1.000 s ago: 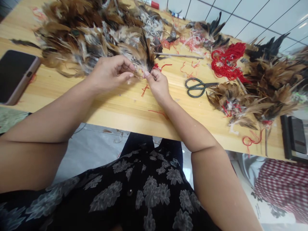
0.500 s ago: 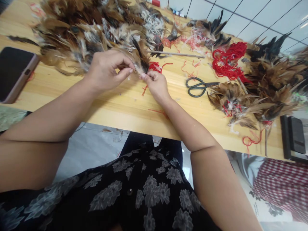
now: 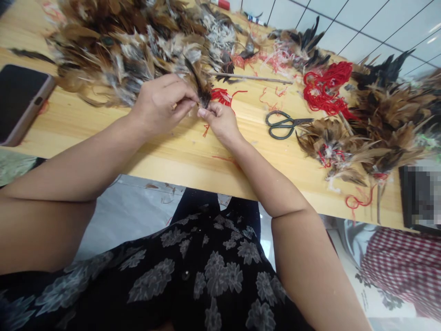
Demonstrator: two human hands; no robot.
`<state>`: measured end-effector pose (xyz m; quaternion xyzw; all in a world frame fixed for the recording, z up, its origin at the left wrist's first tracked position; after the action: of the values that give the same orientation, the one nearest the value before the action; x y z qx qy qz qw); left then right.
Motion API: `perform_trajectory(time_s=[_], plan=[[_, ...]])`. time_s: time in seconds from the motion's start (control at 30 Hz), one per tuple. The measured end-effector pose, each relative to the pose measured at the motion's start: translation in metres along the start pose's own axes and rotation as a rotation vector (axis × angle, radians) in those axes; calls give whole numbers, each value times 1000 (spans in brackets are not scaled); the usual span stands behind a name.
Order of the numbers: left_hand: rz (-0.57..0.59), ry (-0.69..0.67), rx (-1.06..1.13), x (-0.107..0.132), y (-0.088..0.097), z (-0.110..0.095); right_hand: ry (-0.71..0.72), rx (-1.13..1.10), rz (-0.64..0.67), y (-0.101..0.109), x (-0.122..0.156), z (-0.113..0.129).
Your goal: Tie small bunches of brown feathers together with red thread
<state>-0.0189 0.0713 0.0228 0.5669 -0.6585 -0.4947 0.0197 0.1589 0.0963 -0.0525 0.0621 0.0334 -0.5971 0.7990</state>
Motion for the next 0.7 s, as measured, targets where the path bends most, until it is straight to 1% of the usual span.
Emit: perform_trajectory(time_s=[0.07, 0.13, 0.17, 0.23, 0.3, 0.33, 0.37, 0.4, 0.5, 0.53, 0.57, 0.63, 0.7], plan=[[-76, -96, -57, -2, 5, -3, -1, -6, -25, 1, 2, 5], [-224, -161, -38, -5, 10, 6, -5, -20, -44, 4, 3, 8], [-318, -174, 8, -8, 13, 15, 0, -29, -50, 5, 4, 10], [-466, -84, 187, -14, 11, 48, 9, -43, -70, 9, 5, 12], [-517, 11, 346, -20, 1, 77, 7, -49, -90, 11, 5, 12], [-528, 35, 386, -21, -3, 85, 2, -52, -94, 11, 4, 11], [-511, 49, 403, -21, -7, 88, -4, -54, -94, 10, 4, 10], [-473, 55, 400, -20, -11, 88, -14, -56, -88, 8, 4, 9], [-285, 87, 363, -14, -24, 74, -46, -53, -71, 3, 3, 7], [-235, 100, 363, -11, -28, 70, -55, -52, -72, 2, 2, 7], [-212, 106, 373, -10, -31, 66, -65, -52, -74, 1, 2, 7], [-229, 92, 408, -9, -37, 62, -84, -50, -83, 1, 1, 5], [-256, 69, 425, -11, -43, 64, -101, -41, -86, 1, 0, 4]])
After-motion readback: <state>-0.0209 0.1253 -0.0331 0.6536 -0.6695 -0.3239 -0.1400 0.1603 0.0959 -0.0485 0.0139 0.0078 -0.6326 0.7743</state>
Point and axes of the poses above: each hand's wrist, its own x-axis away from the middle knuckle, its own y-axis out of the back of the hand, z = x × y, the point moved 8 cm from there along -x, towards the middle knuckle, and after that the axes turned 10 degrees about -x, right-handed, at the moved point
